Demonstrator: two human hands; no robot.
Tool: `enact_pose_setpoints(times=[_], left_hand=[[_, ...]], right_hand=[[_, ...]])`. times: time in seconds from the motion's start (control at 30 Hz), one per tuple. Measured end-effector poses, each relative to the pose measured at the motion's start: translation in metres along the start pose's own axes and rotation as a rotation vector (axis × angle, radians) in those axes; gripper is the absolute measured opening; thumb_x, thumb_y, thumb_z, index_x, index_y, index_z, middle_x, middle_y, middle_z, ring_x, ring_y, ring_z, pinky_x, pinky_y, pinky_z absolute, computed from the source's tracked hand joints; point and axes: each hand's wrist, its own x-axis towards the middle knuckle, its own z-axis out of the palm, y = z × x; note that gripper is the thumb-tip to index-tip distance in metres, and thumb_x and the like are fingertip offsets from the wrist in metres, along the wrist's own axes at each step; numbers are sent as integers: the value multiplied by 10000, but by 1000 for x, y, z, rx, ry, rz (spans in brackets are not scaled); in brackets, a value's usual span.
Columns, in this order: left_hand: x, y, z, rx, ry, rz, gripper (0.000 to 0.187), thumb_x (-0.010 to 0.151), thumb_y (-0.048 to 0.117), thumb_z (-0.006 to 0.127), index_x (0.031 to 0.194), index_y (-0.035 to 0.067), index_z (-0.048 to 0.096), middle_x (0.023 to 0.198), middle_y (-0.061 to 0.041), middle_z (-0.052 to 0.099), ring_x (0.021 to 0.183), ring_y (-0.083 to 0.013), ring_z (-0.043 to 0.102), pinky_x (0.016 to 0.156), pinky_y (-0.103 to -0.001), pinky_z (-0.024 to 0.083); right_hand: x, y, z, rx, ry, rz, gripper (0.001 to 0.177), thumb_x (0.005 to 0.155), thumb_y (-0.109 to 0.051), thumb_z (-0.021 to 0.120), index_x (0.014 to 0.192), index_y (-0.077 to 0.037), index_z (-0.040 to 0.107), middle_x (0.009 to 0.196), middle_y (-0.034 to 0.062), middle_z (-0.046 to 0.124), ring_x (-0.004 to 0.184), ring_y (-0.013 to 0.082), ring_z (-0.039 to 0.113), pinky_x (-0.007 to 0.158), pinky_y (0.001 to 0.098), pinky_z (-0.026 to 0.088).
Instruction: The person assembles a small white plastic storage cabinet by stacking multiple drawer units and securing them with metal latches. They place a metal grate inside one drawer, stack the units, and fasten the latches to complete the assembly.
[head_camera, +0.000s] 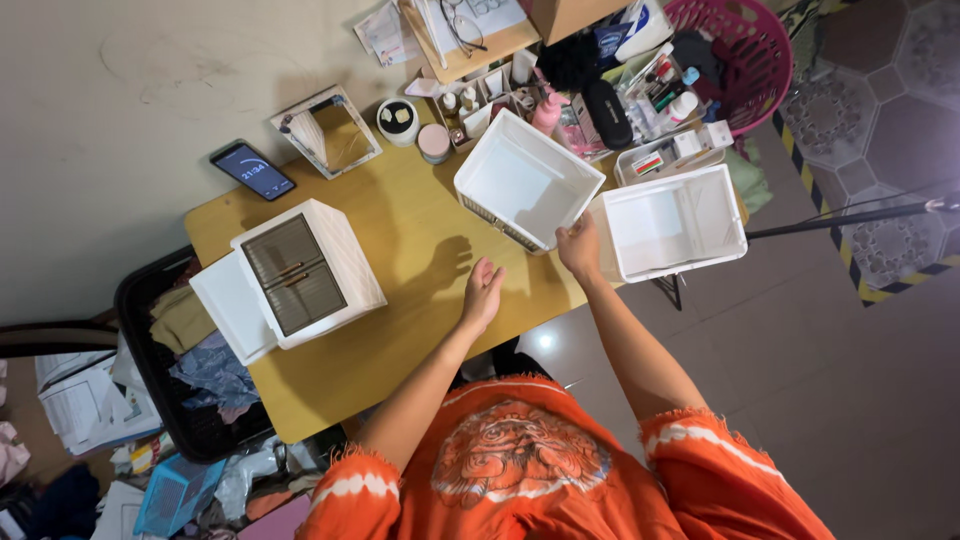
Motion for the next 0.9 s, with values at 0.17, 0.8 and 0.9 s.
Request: enact_pose_setpoints(times=[0.17, 0.8, 0.9], left_hand=[[16, 7, -5, -67, -34, -20, 720, 981, 332, 640, 1524, -47, 357, 1501, -258, 497, 1372, -313, 532, 1122, -394, 430], [51, 25, -107, -457, 184, -255, 163, 958, 207, 659, 1014, 111, 540, 824, 62, 540, 717, -63, 493, 635, -274, 448], [58, 17, -120, -450, 187, -231, 166, 953, 208, 669, 1013, 106, 553, 821, 47, 521, 716, -69, 489, 650, -280, 460]], right_hand=[[-4, -26, 2, -7, 17, 64, 422, 844, -17, 650, 1256, 34, 575, 1027, 203, 706, 895, 296, 703, 769, 405, 556], [-48, -99, 130, 10, -307, -54, 533, 842, 49, 531, 1372, 74, 479, 1107, 285, 727, 954, 374, 761, 748, 398, 603], [-47, -110, 144, 0, -330, -46, 540, 848, 43, 543, 1380, 85, 460, 1142, 282, 716, 982, 373, 755, 754, 399, 611]])
